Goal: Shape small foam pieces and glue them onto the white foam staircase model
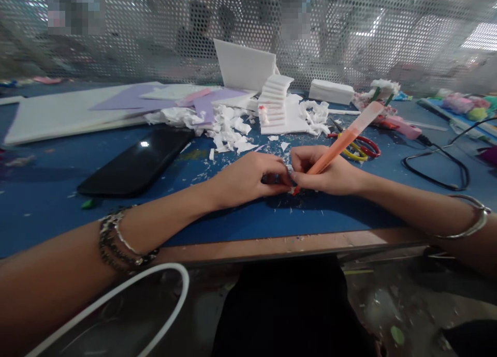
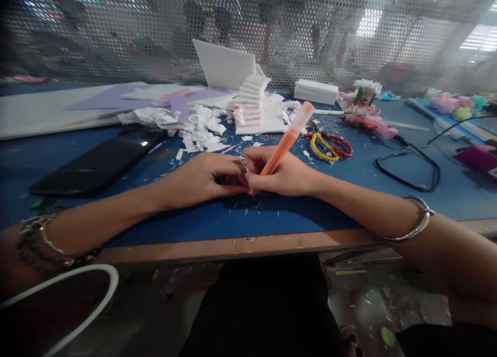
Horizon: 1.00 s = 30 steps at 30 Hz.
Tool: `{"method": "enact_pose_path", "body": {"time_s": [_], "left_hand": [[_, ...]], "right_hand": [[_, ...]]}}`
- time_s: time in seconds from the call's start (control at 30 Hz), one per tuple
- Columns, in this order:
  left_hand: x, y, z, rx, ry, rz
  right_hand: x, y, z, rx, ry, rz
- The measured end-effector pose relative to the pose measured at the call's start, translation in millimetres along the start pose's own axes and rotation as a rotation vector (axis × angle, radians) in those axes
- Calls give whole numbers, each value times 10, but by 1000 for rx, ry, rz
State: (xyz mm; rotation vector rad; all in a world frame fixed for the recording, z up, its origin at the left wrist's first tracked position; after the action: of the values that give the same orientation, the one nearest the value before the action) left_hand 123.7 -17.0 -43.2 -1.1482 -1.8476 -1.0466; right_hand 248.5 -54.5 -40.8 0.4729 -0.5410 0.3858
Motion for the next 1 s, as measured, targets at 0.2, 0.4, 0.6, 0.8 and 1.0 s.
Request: {"method": "enact_pose_path", "body": {"time_s": [0.2, 0.4, 0.6, 0.8, 1.0], "left_hand": [[4, 5, -8, 18, 8, 5], [3, 15, -15, 38, -5, 23], [-10, 7, -16, 52, -22, 32], [-16, 11, -1, 65, -6, 37], [-24, 13, -2, 64, -7, 44]], "right_hand": [[8, -8, 16, 28, -38, -7], [16, -24, 47, 58, -91, -9], [14, -35, 70, 89, -158, -9], [7, -30, 104, 116, -232, 11], [16, -23, 89, 107, -232, 19]]}}
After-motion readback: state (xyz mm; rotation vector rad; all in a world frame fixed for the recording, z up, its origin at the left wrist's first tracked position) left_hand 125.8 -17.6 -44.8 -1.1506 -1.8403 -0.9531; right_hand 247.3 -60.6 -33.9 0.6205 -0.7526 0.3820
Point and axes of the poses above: each hand's wrist, its own y-axis towards the middle knuckle, its own x-axis out of the back of the hand, z = x × y, the point moved 4 cm from there along y, towards the middle knuckle, and after that the axes turned 1 degree about -x, right-handed, at the moved point
